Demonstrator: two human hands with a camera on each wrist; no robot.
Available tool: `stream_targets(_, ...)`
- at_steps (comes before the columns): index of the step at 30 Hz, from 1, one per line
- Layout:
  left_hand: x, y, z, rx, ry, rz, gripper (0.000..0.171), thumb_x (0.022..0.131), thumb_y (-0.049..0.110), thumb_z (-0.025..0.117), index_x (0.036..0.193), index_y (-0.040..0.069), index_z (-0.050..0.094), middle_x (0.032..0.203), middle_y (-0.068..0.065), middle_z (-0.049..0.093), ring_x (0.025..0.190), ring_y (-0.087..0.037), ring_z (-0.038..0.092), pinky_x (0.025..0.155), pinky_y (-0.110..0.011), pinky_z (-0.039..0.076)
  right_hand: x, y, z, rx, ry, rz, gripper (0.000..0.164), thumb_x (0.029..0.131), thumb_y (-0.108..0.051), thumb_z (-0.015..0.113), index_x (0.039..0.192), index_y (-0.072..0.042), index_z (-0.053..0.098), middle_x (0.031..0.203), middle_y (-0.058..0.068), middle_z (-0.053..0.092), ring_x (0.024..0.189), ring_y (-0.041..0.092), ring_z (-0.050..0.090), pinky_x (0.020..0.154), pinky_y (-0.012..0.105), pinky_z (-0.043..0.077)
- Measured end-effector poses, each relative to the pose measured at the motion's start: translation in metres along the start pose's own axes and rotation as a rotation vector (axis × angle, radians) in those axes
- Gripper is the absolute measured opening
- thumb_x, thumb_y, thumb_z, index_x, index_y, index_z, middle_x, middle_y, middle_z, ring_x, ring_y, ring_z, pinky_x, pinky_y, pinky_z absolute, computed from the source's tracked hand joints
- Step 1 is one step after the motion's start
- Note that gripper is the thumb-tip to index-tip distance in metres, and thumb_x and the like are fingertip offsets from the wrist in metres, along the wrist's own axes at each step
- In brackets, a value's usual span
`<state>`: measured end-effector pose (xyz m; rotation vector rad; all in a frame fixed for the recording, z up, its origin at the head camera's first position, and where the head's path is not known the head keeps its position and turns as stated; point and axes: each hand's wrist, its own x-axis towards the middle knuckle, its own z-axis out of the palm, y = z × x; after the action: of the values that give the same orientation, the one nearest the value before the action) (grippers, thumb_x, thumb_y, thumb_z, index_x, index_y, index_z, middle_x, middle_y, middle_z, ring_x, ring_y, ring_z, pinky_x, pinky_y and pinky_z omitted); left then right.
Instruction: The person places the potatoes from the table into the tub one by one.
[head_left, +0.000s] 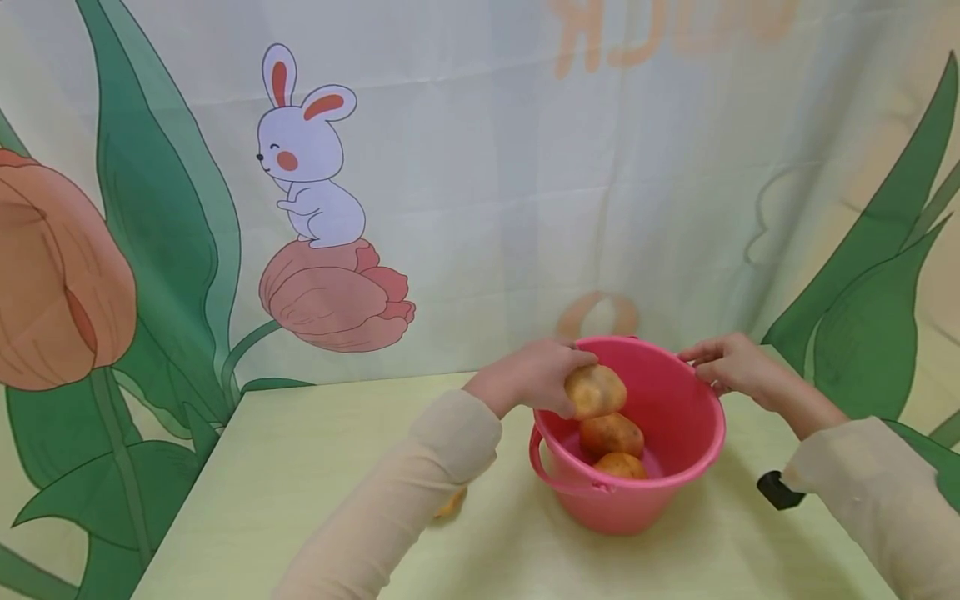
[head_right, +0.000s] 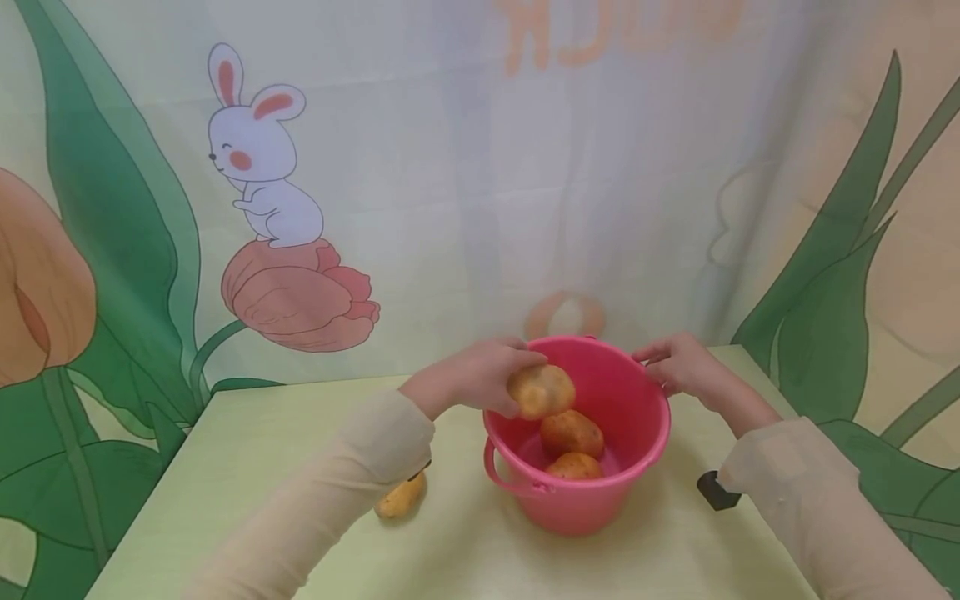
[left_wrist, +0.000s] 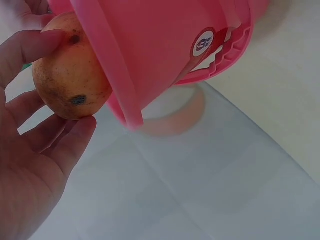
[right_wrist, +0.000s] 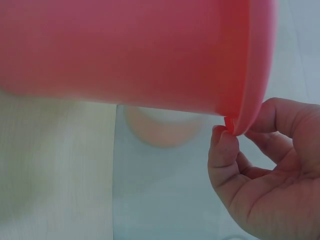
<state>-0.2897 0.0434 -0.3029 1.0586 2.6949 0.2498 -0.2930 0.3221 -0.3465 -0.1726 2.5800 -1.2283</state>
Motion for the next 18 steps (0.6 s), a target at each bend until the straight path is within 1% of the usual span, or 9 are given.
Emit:
stream_targets(4,0.002,0.000,0.004,-0.002,-0.017,-0.009,0.070,0.067,0.024,0.073,0.131,0.019,0.044,0.124,0.000,0.048,0.107,-0.014,0.044,0.070,-0.020,0.050,-0.001,-0.001,0.000,0.004,0.000,-0.005,0.042,0.083,-0.004,0.045,0.123,0.010,0.044,0.107,0.022,0.059,0.077,0.018,0.059,0.068,0.034,0.053)
stream_targets(9,0.004,-0.001,0.008,0.022,-0.039,-0.006,0.068,0.067,0.024,0.073,0.129,0.018,0.045,0.116,0.000,0.051,0.101,-0.012,0.046,0.069,-0.019,0.049,-0.001,-0.002,0.001,-0.006,0.004,-0.003,0.042,0.084,-0.005,0.045,0.123,0.009,0.045,0.107,0.022,0.059,0.077,0.018,0.059,0.068,0.034,0.052)
stream_targets(13,0.006,-0.001,0.011,0.029,-0.061,-0.015,0.067,0.067,0.024,0.073,0.128,0.017,0.046,0.114,0.000,0.051,0.099,-0.012,0.047,0.068,-0.018,0.049,-0.002,-0.002,0.001,-0.011,0.005,-0.001,0.041,0.084,-0.006,0.045,0.123,0.009,0.045,0.108,0.022,0.058,0.078,0.018,0.059,0.068,0.034,0.052)
stream_targets(18,0.008,-0.001,0.013,0.049,-0.072,-0.013,0.066,0.066,0.023,0.074,0.126,0.017,0.048,0.109,0.002,0.054,0.095,-0.011,0.049,0.066,-0.018,0.048,-0.002,-0.001,0.001,-0.010,0.007,-0.001,0.041,0.085,-0.006,0.045,0.123,0.008,0.045,0.109,0.023,0.058,0.079,0.019,0.059,0.068,0.034,0.052)
